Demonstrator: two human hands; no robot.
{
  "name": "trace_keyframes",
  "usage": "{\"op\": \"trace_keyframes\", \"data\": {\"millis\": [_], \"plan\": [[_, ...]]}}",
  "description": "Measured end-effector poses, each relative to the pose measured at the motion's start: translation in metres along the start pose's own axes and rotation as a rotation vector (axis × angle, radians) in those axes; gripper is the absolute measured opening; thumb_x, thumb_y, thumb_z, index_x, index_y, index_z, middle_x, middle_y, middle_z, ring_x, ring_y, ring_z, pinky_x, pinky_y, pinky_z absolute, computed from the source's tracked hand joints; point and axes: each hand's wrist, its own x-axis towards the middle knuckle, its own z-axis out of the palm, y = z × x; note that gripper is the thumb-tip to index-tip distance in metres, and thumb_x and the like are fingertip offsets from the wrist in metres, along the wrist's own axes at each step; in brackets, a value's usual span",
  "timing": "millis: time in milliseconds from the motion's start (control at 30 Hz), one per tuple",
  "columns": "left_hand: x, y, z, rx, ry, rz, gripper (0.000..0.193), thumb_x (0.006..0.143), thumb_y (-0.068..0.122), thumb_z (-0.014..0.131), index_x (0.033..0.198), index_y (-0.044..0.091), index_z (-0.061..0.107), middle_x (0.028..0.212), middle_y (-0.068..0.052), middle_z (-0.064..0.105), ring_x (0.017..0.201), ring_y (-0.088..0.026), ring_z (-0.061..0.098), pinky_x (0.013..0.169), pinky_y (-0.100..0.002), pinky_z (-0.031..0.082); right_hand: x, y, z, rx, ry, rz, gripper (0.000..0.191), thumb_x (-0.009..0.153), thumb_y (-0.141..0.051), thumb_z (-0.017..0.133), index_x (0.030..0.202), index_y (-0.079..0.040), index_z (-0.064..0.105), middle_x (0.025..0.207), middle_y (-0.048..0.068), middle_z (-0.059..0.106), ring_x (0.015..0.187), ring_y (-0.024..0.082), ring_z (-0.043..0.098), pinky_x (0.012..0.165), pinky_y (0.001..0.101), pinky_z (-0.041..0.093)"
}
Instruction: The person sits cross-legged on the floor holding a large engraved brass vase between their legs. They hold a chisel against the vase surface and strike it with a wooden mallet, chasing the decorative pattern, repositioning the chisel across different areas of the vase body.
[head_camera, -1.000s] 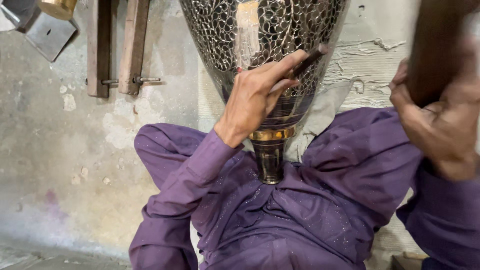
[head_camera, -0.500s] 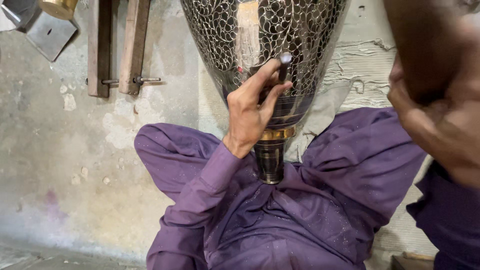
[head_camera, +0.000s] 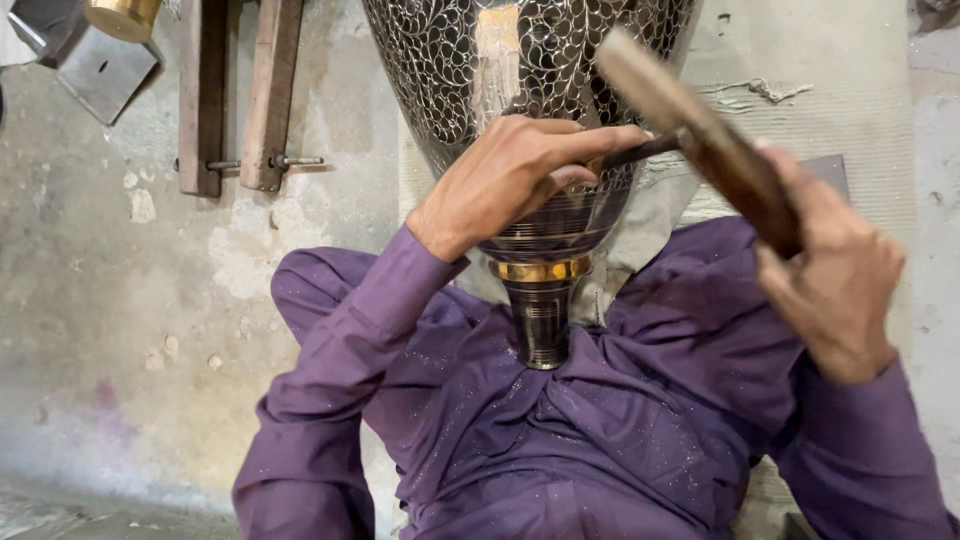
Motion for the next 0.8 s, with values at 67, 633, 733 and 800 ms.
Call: {"op": "trace_keyframes", "data": {"millis": [67, 633, 733, 800], "plan": [[0.005, 0.0, 0.0, -0.004, -0.013, -0.014, 0.06, 0.093, 0.01, 0.073, 0.148, 0.025, 0.055, 0.102, -0.009, 0.076, 0.079, -0.026, 0.073, 0.075, -0.043, 0.059, -0.012, 0.012, 0.016, 0.015, -0.045, 0.038, 0.078, 0.072, 0.002, 0.074, 0.146, -0.016, 0.056, 0.105, 0.018, 0.073, 0.081, 0.036, 0.071, 0.07, 0.0474, 0.057], [-0.001, 0.004, 0.003, 0.004, 0.023, -0.025, 0.054, 0.099, 0.012, 0.07, 0.149, 0.025, 0.054, 0.103, -0.01, 0.075, 0.077, -0.027, 0.071, 0.072, -0.043, 0.057, -0.016, 0.004, 0.014, 0.659, 0.253, -0.03, 0.056, 0.096, 0.009, 0.066, 0.146, -0.003, 0.046, 0.107, 0.01, 0.064, 0.096, 0.019, 0.066, 0.088, 0.0351, 0.059], [0.0, 0.006, 0.002, 0.035, 0.04, -0.035, 0.053, 0.099, 0.014, 0.072, 0.148, 0.024, 0.055, 0.104, -0.011, 0.075, 0.077, -0.028, 0.071, 0.07, -0.043, 0.057, -0.018, 0.014, 0.022, 0.06, 0.099, -0.004, 0.067, 0.08, 0.015, 0.073, 0.145, 0.002, 0.058, 0.1, 0.024, 0.07, 0.083, 0.031, 0.068, 0.075, 0.047, 0.058], [0.0, 0.007, 0.002, -0.005, 0.055, -0.01, 0.052, 0.1, 0.013, 0.071, 0.148, 0.023, 0.054, 0.107, -0.012, 0.075, 0.082, -0.027, 0.072, 0.072, -0.041, 0.058, -0.02, 0.019, 0.026, 0.228, 0.252, -0.04, 0.058, 0.094, 0.015, 0.071, 0.147, 0.003, 0.051, 0.112, 0.023, 0.07, 0.097, 0.03, 0.07, 0.085, 0.0434, 0.059]]}}
